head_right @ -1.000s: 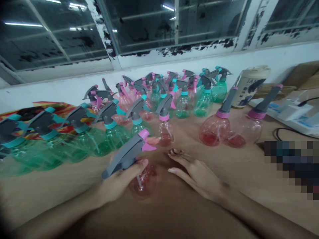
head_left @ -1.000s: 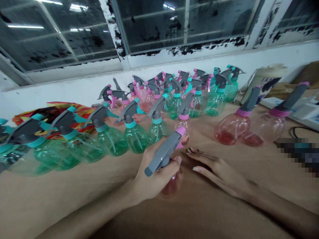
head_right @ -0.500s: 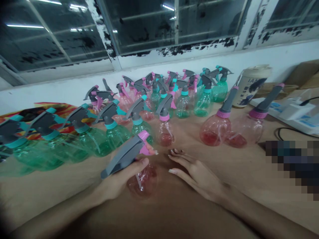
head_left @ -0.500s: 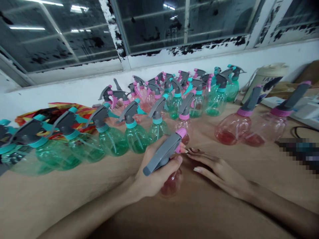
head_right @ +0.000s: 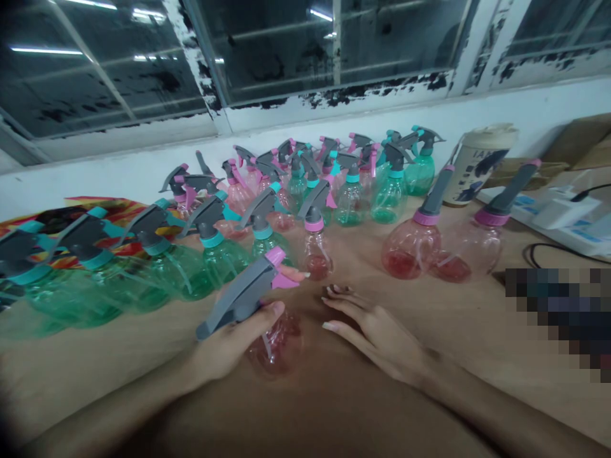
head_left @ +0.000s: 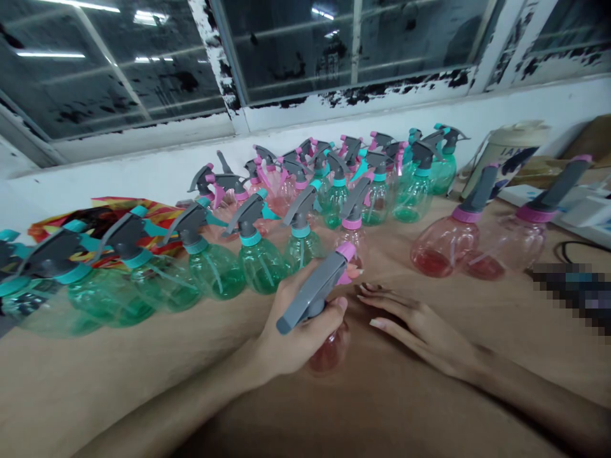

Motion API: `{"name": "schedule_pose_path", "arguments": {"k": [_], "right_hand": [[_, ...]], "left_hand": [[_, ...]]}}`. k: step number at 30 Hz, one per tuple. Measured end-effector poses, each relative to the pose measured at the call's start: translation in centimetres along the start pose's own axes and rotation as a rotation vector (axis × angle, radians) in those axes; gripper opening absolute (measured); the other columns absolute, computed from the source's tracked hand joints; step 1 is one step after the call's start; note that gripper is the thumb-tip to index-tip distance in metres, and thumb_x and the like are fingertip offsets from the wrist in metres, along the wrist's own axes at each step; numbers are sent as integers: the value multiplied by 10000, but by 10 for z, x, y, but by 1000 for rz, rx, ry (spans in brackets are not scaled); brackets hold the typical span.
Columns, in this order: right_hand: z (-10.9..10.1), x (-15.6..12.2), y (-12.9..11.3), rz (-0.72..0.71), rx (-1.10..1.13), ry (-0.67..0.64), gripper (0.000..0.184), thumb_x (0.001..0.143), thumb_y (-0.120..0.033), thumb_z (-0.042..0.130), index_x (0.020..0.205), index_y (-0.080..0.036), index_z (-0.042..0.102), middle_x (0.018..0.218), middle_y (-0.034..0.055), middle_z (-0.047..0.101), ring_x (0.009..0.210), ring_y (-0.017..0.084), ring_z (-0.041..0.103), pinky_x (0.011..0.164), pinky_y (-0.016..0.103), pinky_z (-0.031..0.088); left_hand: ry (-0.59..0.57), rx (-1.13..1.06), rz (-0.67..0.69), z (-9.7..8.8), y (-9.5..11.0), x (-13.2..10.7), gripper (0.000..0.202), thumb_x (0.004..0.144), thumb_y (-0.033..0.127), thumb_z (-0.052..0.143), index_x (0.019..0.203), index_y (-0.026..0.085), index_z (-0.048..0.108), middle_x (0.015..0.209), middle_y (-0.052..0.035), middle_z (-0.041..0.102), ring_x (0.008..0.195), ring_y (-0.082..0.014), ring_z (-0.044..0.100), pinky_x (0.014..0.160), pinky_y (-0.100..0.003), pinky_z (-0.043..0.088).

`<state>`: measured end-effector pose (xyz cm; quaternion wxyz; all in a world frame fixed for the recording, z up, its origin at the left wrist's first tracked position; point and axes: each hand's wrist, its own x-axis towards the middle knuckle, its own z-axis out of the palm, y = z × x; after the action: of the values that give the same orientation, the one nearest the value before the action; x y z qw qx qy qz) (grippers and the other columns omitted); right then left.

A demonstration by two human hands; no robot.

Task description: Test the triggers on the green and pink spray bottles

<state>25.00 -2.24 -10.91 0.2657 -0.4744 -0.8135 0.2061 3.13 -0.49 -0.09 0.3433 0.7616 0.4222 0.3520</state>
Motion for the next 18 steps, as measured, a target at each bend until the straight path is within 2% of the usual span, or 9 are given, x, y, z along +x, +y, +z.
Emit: {"name": "schedule_pose_path", "arguments": {"k": [5,9,13,18], "right_hand": [[0,0,1,-11,-5,31,420,919,-422,465,1314,-283,498,1342,33,545,1277,232,447,1058,470,382],[3,0,3,-26,-15,58,437,904,-426,494,1318,-284,489,1327,36,559,1258,240,471,1040,480,405],[5,1,5,-32,-38,57,424,900,-421,500,1296,-268,509,1319,42,566,1259,239,469,1039,479,410],[5,1,5,-37,-45,55,409,907,-405,493,1290,-262,511,1318,46,567,1256,235,474,1033,481,415]], "left_hand": [[11,21,-39,1,-2,-1,59,720,280,507,693,239,474,560,45,465,507,-133,439,510,-266,410],[25,36,-17,2,-4,-1,68,723,265,515,672,244,475,544,44,481,512,-139,461,498,-263,426],[43,48,14,3,-5,-2,86,746,251,507,670,237,469,612,30,538,544,-140,488,531,-267,439],[30,-7,12,3,-1,-1,111,756,242,517,674,238,442,577,50,441,511,-132,421,538,-274,412]]}}
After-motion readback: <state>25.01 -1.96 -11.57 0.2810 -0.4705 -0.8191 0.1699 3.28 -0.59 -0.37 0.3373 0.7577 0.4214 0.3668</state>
